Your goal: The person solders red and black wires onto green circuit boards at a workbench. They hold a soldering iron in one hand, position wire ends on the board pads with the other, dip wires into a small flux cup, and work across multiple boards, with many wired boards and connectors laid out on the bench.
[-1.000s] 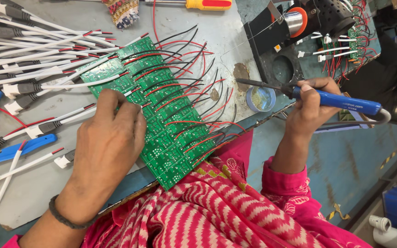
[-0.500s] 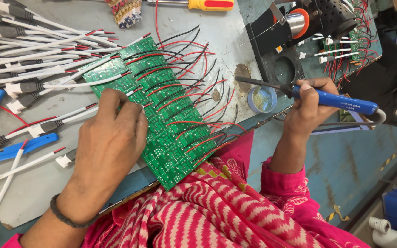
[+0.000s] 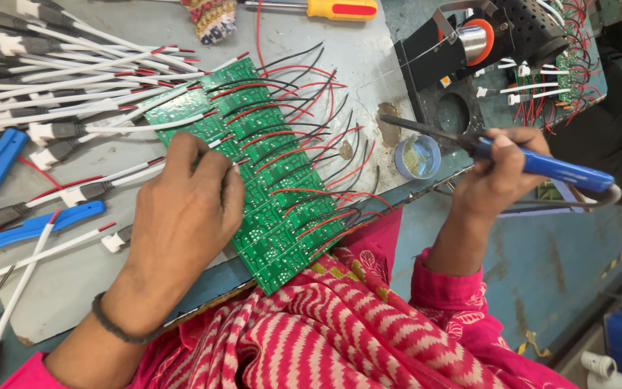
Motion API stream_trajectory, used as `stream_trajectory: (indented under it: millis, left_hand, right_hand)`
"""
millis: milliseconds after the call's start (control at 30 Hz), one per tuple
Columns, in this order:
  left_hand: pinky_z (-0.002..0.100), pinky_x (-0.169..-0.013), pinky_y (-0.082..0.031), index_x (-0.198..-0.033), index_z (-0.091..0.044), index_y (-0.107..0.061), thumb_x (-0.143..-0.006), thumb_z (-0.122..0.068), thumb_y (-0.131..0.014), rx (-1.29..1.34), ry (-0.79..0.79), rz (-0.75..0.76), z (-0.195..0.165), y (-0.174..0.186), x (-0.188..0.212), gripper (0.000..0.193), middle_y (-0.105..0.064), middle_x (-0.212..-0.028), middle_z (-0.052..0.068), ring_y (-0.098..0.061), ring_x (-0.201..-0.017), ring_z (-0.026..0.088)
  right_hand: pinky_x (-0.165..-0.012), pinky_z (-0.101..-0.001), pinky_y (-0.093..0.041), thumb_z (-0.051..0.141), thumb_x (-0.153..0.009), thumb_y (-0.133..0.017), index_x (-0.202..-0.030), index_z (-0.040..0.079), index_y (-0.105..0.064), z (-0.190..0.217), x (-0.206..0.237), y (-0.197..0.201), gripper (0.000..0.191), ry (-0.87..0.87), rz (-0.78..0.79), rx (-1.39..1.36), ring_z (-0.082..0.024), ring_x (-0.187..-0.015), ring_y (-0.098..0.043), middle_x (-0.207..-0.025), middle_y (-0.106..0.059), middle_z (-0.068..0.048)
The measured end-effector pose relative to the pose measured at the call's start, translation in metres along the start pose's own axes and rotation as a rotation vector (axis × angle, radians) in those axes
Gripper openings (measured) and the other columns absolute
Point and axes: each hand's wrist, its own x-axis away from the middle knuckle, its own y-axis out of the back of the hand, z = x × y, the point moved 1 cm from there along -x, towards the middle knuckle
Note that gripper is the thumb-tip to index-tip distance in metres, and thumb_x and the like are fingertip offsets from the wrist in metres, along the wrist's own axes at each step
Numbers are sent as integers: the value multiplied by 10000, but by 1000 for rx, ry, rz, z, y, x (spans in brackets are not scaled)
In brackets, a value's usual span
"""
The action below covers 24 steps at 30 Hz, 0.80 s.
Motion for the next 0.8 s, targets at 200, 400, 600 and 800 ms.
stream_trajectory:
  millis: [200,400,600,800]
  left_hand:
    - [474,-530,-527,-874,-8,-683,-931,-168,-701,-84,-9,-38,-2,-4,-4,171,-604,-993,154,-652,-618,367]
    - [478,-486,-499,-855,-42,-688,-919,-234,-689,-211,27,-38,-4,-7,-8,203,-605,-959,116,-657,-583,320]
    - [492,-550,-517,-921,-29,-661,-897,-248,-699,-77,64,-84,0,-13,-13,224,-582,-985,151,-660,-663,366]
    - [519,-556,-498,-878,-48,-637,-881,-239,-714,-19,112,-41,1,-14,-16,206,-569,-980,145,-652,-653,373]
  right_hand:
    - [-469,-226,-310,187,-1029,-604,-929,35,-632,-2,-16,14,184,-406,79,-570,-108,-493,-416,-680,-584,-41]
    - [-499,-238,-297,286,-1055,-540,-981,61,-718,-8,-18,12,296,-607,279,-714,-98,-453,-394,-578,-546,-4]
    - [-504,-236,-357,195,-1078,-581,-959,43,-604,-8,3,-22,195,-506,229,-713,-126,-511,-427,-771,-608,-53]
    - [-524,-252,-397,200,-1014,-712,-1005,-13,-554,5,41,-68,265,-102,280,-287,-137,-526,-439,-839,-593,-110]
